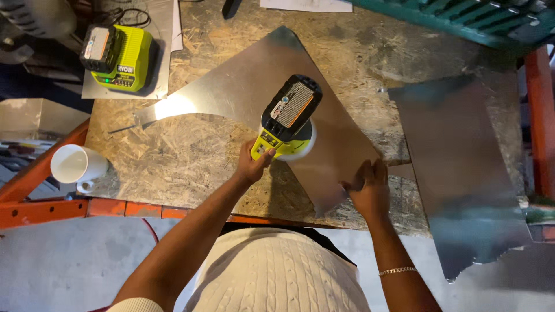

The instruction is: The person sands a piece of sheet metal using a handheld power sander, moving the sander across the surface while holding the metal steady with the other hand.

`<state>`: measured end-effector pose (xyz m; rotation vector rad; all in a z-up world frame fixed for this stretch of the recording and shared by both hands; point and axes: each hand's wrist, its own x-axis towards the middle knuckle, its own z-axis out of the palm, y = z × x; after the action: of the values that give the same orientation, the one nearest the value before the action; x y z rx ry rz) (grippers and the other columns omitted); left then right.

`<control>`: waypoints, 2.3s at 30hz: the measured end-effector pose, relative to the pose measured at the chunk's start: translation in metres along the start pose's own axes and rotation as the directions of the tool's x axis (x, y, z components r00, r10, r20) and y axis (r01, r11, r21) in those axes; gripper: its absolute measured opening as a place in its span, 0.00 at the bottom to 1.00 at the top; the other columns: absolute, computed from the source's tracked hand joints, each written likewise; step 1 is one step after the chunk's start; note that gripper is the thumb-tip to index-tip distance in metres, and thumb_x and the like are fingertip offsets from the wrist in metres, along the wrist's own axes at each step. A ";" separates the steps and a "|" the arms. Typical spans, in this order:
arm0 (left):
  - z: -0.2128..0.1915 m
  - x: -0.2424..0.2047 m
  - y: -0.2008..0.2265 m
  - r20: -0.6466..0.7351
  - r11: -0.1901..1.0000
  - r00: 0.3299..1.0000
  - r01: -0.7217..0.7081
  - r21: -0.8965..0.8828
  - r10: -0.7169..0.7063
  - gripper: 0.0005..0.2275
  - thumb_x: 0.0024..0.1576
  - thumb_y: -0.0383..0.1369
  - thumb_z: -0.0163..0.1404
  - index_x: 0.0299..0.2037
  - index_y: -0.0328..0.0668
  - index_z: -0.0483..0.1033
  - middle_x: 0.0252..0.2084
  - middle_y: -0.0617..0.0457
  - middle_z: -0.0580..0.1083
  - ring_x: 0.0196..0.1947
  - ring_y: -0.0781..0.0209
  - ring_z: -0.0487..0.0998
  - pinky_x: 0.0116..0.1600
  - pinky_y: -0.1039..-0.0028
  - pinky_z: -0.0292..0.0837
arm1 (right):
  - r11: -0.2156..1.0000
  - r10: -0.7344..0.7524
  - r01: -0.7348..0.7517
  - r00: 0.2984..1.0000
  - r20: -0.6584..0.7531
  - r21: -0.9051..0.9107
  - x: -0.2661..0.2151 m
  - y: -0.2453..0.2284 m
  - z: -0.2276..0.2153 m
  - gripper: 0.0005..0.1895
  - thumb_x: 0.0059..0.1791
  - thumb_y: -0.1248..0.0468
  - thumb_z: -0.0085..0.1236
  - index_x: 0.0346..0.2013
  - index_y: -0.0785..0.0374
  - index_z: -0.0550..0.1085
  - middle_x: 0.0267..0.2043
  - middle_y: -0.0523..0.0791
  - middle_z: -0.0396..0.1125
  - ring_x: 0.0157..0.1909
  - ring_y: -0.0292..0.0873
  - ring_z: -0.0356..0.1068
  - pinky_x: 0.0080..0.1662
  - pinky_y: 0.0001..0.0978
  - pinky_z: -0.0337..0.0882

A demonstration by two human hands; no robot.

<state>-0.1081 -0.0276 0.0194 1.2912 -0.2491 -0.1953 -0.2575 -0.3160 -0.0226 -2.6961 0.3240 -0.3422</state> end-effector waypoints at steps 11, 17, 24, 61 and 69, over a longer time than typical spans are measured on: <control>0.039 0.032 -0.025 0.053 0.998 0.998 -0.028 0.064 0.024 0.15 0.54 0.33 0.59 0.18 0.40 0.70 0.09 0.56 0.65 0.11 0.72 0.64 0.20 0.83 0.58 | 0.989 0.022 0.008 0.980 0.197 -0.149 -0.030 -0.011 -0.005 0.33 0.38 0.49 0.69 0.56 0.56 0.75 0.60 0.53 0.68 0.61 0.58 0.69 0.59 0.51 0.71; 0.063 0.062 -0.042 0.066 1.000 0.998 0.007 0.000 -0.007 0.15 0.53 0.35 0.61 0.19 0.40 0.71 0.10 0.55 0.66 0.10 0.71 0.65 0.20 0.83 0.60 | 0.987 -0.001 0.027 0.987 0.163 -0.161 -0.040 -0.006 0.012 0.36 0.40 0.47 0.65 0.59 0.60 0.74 0.63 0.57 0.67 0.67 0.63 0.63 0.67 0.52 0.61; 0.103 0.069 -0.039 0.074 0.997 0.995 0.068 0.046 -0.071 0.14 0.53 0.37 0.62 0.22 0.40 0.72 0.11 0.54 0.67 0.11 0.68 0.68 0.20 0.81 0.63 | 0.997 0.006 0.007 0.986 0.168 -0.078 -0.042 -0.007 0.011 0.39 0.43 0.46 0.63 0.64 0.62 0.69 0.68 0.57 0.62 0.69 0.63 0.60 0.69 0.57 0.55; 0.032 0.002 0.005 0.054 0.999 0.999 -0.001 0.045 -0.001 0.12 0.55 0.34 0.58 0.21 0.40 0.73 0.12 0.56 0.68 0.13 0.74 0.65 0.22 0.84 0.62 | 0.984 0.028 0.027 0.953 0.302 -0.177 -0.028 -0.010 0.009 0.43 0.45 0.44 0.60 0.71 0.55 0.60 0.75 0.55 0.52 0.73 0.67 0.53 0.65 0.68 0.58; 0.005 -0.015 -0.027 0.016 0.999 1.000 0.004 0.039 -0.004 0.13 0.55 0.29 0.57 0.19 0.38 0.72 0.10 0.54 0.67 0.12 0.71 0.65 0.21 0.83 0.62 | 0.970 0.048 0.044 0.929 0.368 -0.239 -0.018 -0.013 0.005 0.43 0.48 0.40 0.54 0.73 0.56 0.58 0.76 0.54 0.51 0.74 0.65 0.52 0.66 0.65 0.57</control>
<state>-0.1238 -0.0350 -0.0060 1.3293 -0.2648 -0.2049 -0.2710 -0.2978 -0.0253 -2.9207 0.2693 0.2284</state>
